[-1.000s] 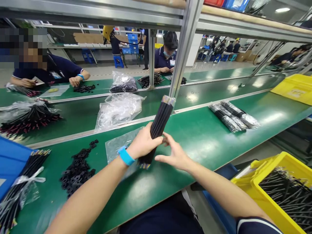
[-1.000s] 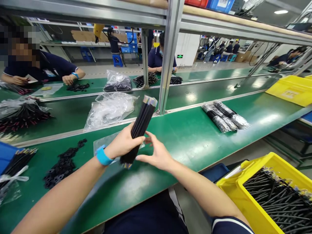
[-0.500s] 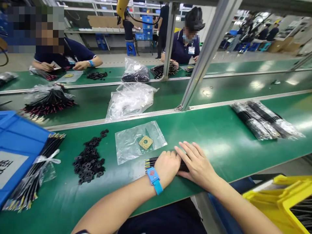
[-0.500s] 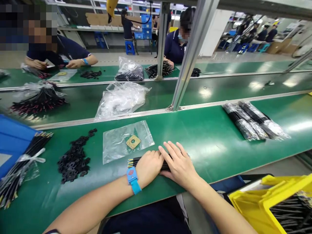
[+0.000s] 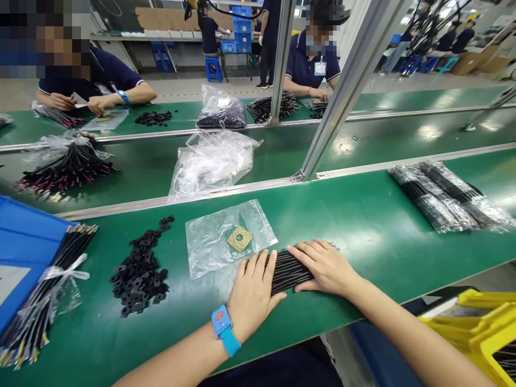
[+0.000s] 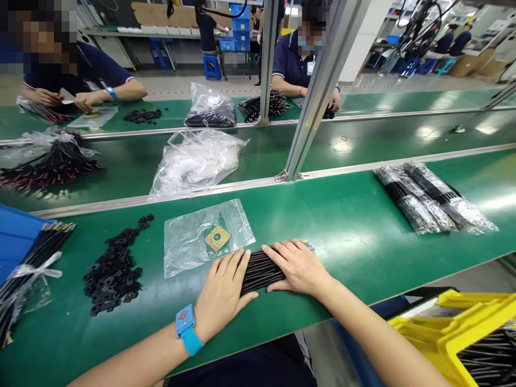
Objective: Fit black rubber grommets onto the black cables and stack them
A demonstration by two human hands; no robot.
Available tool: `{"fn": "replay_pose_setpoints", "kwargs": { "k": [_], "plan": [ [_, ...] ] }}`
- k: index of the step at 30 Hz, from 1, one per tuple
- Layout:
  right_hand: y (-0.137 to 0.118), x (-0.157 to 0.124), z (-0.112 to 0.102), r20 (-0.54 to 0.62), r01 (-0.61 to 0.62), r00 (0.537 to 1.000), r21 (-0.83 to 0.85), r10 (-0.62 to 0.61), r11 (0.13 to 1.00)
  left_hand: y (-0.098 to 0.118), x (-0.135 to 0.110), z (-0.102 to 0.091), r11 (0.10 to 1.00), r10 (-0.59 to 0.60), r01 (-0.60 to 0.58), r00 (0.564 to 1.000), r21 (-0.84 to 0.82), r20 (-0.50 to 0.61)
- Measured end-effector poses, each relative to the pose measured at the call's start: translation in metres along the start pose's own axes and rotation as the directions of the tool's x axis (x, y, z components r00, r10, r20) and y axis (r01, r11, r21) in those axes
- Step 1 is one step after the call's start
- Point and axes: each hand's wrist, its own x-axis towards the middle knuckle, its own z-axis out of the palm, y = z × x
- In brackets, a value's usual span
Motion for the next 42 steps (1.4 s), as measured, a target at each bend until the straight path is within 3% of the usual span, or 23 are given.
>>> {"fn": "replay_pose_setpoints", "kwargs": {
  "k": [3,6,8,10,11,13,14,17,21,23,26,29,32,37,40,42],
  "plan": [
    [0.004,0.003,-0.011,0.048,-0.051,0.998,0.095,0.047,0.994,0.005,0.004,0.001,1.0,0.006,-0.006,1.0,-0.023,-0.002],
    [-0.002,0.016,-0.03,0.113,-0.167,0.982,0.183,0.148,0.969,-0.007,0.004,-0.009,0.995,0.083,-0.081,0.996,-0.057,0.032],
    [-0.007,0.033,-0.041,0.162,-0.218,0.969,0.219,0.185,0.951,-0.025,0.003,-0.025,0.984,0.164,-0.16,0.985,-0.079,0.045],
    [-0.011,0.054,-0.046,0.22,-0.194,0.966,0.278,0.134,0.941,-0.052,0.0,-0.047,0.959,0.261,-0.257,0.965,-0.118,0.019],
    [-0.011,0.064,-0.047,0.242,-0.181,0.964,0.302,0.108,0.936,-0.068,-0.002,-0.059,0.96,0.253,-0.252,0.967,-0.122,-0.012],
    [-0.01,0.082,-0.044,0.3,-0.167,0.952,0.333,0.064,0.928,-0.103,-0.008,-0.082,0.989,0.095,-0.107,0.988,-0.097,-0.125],
    [-0.01,0.089,-0.042,0.327,-0.168,0.944,0.341,0.051,0.925,-0.119,-0.012,-0.091,0.996,-0.033,0.013,0.976,-0.094,-0.215],
    [-0.007,0.101,-0.035,0.384,-0.205,0.921,0.343,0.062,0.917,-0.159,-0.027,-0.104,0.925,-0.378,0.364,0.856,-0.107,-0.353],
    [-0.004,0.104,-0.026,0.408,-0.279,0.904,0.346,0.124,0.896,-0.183,-0.045,-0.101,0.805,-0.576,0.575,0.699,-0.144,-0.424],
    [-0.004,0.102,-0.023,0.401,-0.28,0.908,0.361,0.123,0.89,-0.186,-0.05,-0.098,0.767,-0.613,0.628,0.656,-0.131,-0.441],
    [-0.005,0.1,-0.024,0.365,-0.289,0.921,0.413,0.134,0.863,-0.189,-0.054,-0.097,0.723,-0.657,0.68,0.626,-0.117,-0.42],
    [-0.008,0.102,-0.031,0.32,-0.296,0.936,0.481,0.148,0.826,-0.195,-0.058,-0.097,0.724,-0.653,0.683,0.631,-0.099,-0.418],
    [-0.01,0.107,-0.033,0.233,-0.241,0.963,0.507,0.138,0.827,-0.201,-0.061,-0.094,0.743,-0.632,0.666,0.664,-0.069,-0.399],
    [-0.007,0.11,-0.007,0.035,-0.165,0.985,0.445,0.167,0.88,-0.202,-0.054,-0.078,0.739,-0.652,0.672,0.693,-0.051,-0.309],
    [-0.003,0.105,0.009,0.046,-0.166,0.986,0.41,0.162,0.897,-0.203,-0.043,-0.062,0.717,-0.677,0.697,0.686,-0.026,-0.267],
    [-0.003,0.102,0.013,0.06,-0.161,0.987,0.39,0.15,0.907,-0.21,-0.041,-0.052,0.673,-0.723,0.739,0.655,-0.01,-0.218]
  ]
}}
